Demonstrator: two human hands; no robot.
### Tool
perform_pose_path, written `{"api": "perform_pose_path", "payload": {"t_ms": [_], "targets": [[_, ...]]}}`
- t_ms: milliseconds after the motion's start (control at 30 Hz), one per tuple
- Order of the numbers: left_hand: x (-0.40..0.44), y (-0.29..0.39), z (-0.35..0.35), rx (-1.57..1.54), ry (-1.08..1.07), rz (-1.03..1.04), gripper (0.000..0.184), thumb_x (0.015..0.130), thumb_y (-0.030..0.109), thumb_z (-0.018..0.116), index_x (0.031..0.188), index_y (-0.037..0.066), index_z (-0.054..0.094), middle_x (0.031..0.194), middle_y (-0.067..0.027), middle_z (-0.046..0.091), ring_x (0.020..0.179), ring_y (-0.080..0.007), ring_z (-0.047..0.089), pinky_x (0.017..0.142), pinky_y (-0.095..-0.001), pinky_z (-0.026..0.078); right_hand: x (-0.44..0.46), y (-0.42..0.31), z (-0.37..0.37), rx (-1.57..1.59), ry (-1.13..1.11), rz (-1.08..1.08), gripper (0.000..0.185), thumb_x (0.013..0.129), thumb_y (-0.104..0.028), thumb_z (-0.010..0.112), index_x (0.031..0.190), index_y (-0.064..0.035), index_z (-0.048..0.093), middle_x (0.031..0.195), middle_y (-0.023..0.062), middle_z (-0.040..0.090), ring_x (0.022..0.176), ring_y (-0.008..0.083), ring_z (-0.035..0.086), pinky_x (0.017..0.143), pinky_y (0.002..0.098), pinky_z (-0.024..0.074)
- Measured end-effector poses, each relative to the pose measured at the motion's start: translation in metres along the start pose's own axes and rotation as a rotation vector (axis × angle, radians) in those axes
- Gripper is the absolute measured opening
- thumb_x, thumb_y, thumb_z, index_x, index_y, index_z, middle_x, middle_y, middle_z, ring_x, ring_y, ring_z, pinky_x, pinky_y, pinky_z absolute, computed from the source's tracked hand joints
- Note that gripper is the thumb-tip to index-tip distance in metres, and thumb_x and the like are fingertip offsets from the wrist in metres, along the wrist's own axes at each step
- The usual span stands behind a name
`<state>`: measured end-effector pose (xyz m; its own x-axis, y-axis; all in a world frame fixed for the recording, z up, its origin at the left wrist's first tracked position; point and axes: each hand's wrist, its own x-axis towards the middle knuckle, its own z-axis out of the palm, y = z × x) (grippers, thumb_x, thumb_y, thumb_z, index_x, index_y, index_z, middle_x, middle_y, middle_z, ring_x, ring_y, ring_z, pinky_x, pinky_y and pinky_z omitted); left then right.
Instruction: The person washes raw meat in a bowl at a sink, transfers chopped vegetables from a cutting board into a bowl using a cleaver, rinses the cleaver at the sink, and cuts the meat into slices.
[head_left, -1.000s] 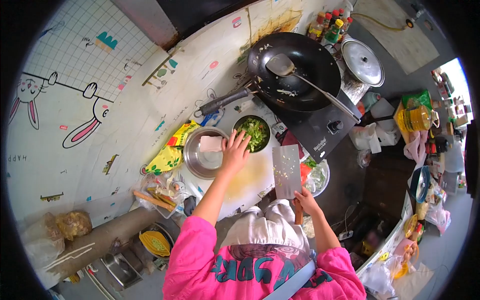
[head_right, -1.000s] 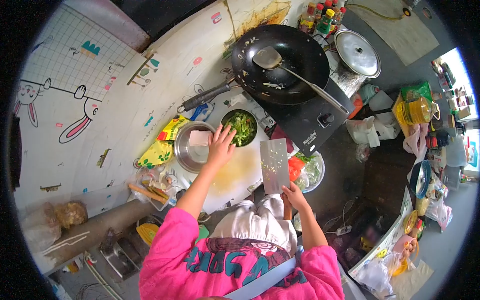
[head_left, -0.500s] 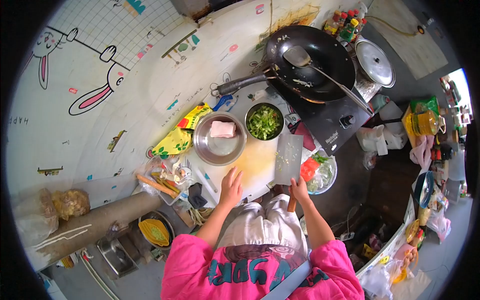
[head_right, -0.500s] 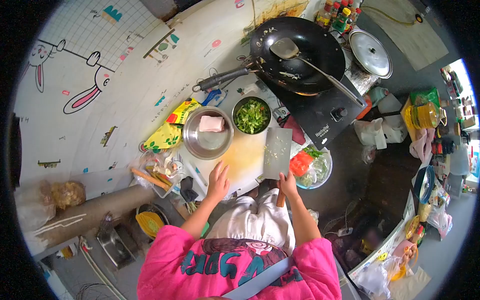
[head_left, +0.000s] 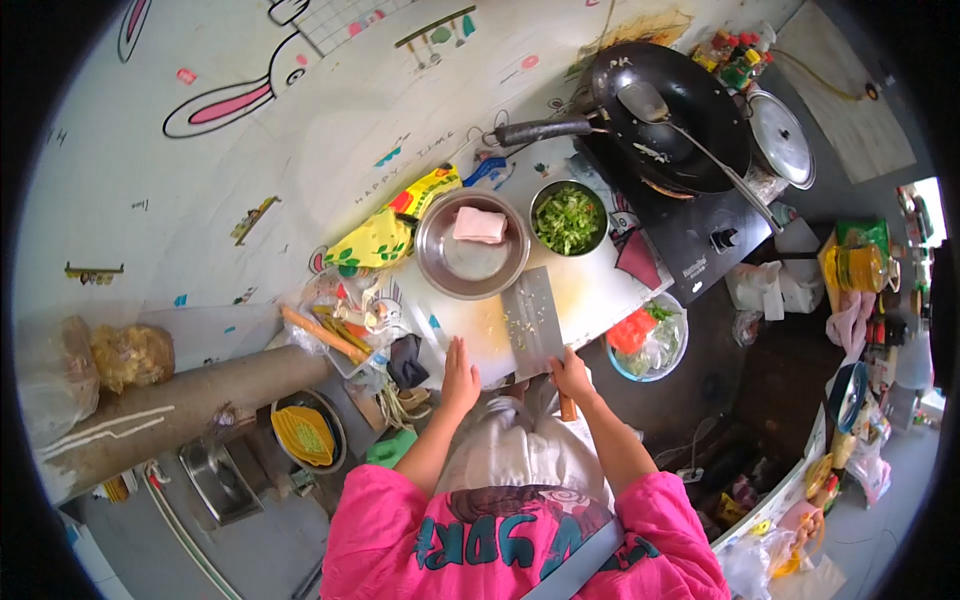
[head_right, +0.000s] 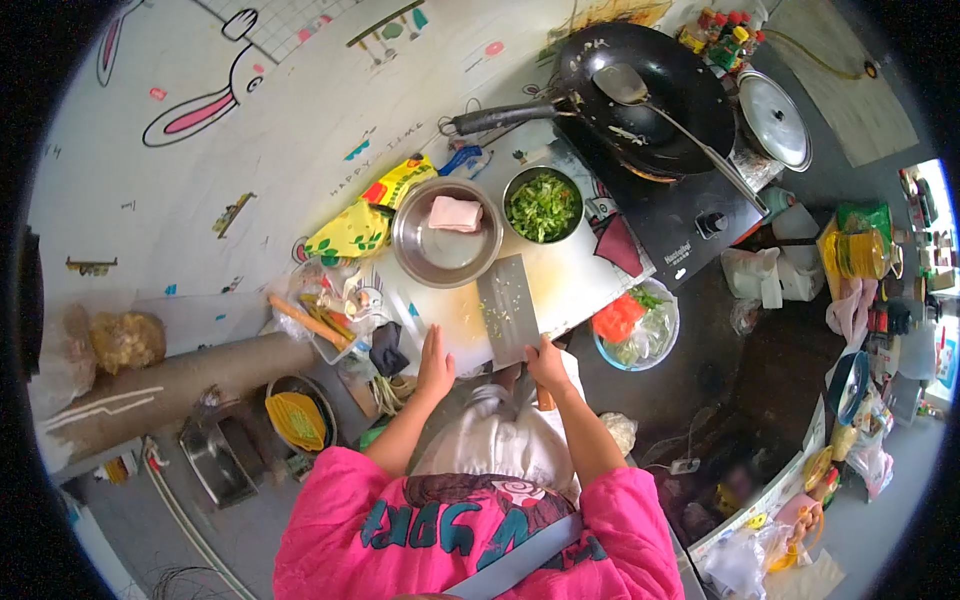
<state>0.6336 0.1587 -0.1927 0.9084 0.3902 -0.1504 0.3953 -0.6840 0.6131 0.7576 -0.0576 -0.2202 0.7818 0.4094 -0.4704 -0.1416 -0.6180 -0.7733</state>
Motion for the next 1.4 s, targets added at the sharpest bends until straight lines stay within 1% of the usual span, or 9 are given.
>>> {"api": "perform_pose_path", "payload": {"t_ms": [233,333,433,533,633,767,967,1133,1400], "targets": [[-0.031,-0.007,0.004,-0.009,0.109,-0.074,0.059,0.083,0.007,0.047,0.133,-0.007,0.019,0.136,-0.028,0.025,0.127,-0.0408,0.025,0.106,-0.0442,0.022,-0.011,-0.002,0.024,-0.133,-0.109,-0.088,0.024,0.085,-0.017,0.053,0.089,0.0055,0.048,0.064,0.0168,0.058,0.053,0.0223,0.059,0.051,0.0342,0.0469],[-0.051,-0.008,0.011,-0.051,0.229,-0.111,0.056,0.086,0.009,0.045,0.133,-0.007,0.021,0.136,-0.0285,0.026,0.127,-0.0411,0.024,0.106,-0.0441,0.021,-0.026,-0.029,0.024,-0.021,-0.263,0.008,0.022,0.086,-0.017,0.052,0.088,0.0045,0.049,0.065,0.0137,0.059,0.054,0.019,0.059,0.051,0.0324,0.0467],[-0.077,-0.014,0.02,-0.105,0.427,-0.219,0.053,0.089,0.013,0.044,0.132,-0.008,0.023,0.136,-0.0286,0.026,0.127,-0.0414,0.024,0.106,-0.0438,0.02,-0.039,-0.007,0.05,0.121,-0.447,0.057,0.018,0.089,-0.016,0.05,0.089,0.0014,0.049,0.066,0.0076,0.057,0.054,0.014,0.055,0.049,0.0291,0.045],[-0.117,-0.02,0.019,-0.33,0.627,-0.463,0.049,0.092,0.02,0.038,0.131,-0.009,0.026,0.138,-0.0257,0.026,0.129,-0.0359,0.024,0.107,-0.0389,0.018,-0.07,-0.005,0.057,0.323,-0.642,0.169,0.013,0.091,-0.015,0.048,0.091,-0.0016,0.048,0.068,0.0026,0.052,0.054,0.0105,0.049,0.049,0.0262,0.0429],[-0.17,-0.026,0.015,-0.63,0.739,-0.581,0.052,0.095,0.027,0.032,0.133,-0.008,0.024,0.14,-0.0202,0.025,0.131,-0.0283,0.024,0.107,-0.0334,0.016,-0.105,-0.015,0.058,0.444,-0.801,0.257,0.014,0.091,-0.016,0.048,0.095,-0.0033,0.045,0.074,0.0032,0.051,0.056,0.0109,0.048,0.051,0.0255,0.0428],[-0.242,-0.044,0.008,-1.109,0.755,-0.74,0.062,0.093,0.048,0.026,0.14,0.009,0.018,0.145,-0.0086,0.02,0.134,-0.0218,0.015,0.107,-0.0409,0.011,-0.141,-0.034,0.061,0.38,-0.927,0.249,0.014,0.092,-0.016,0.047,0.098,-0.0039,0.044,0.076,0.0035,0.05,0.057,0.0116,0.048,0.053,0.026,0.043],[-0.292,-0.007,-0.039,-1.584,0.878,-0.636,0.067,0.091,0.055,0.022,0.14,0.009,0.019,0.146,-0.009,0.019,0.135,-0.0245,0.014,0.107,-0.0413,0.012,-0.186,-0.081,0.078,0.306,-1.011,0.122,0.014,0.092,-0.016,0.047,0.099,-0.004,0.045,0.074,0.0032,0.049,0.056,0.0113,0.047,0.052,0.0249,0.0432],[-0.342,-0.005,-0.081,-1.844,0.94,-0.553,0.068,0.09,0.057,0.017,0.136,0.007,0.028,0.139,-0.0076,0.032,0.129,-0.0224,0.026,0.102,-0.0383,0.02,-0.247,-0.141,0.105,0.216,-1.051,0.095,0.015,0.092,-0.017,0.047,0.1,-0.0046,0.043,0.073,0.0043,0.048,0.054,0.013,0.048,0.049,0.0253,0.0424],[-0.478,-0.072,-0.147,-2.079,0.955,-0.267,0.072,0.09,0.056,0.018,0.135,0.001,0.026,0.14,-0.0133,0.031,0.128,-0.0271,0.029,0.104,-0.0402,0.021,-0.343,-0.152,0.231,0.181,-1.083,-0.019,0.015,0.091,-0.013,0.047,0.1,-0.0015,0.046,0.072,0.0034,0.051,0.052,0.0111,0.047,0.048,0.0254,0.0414]]}}
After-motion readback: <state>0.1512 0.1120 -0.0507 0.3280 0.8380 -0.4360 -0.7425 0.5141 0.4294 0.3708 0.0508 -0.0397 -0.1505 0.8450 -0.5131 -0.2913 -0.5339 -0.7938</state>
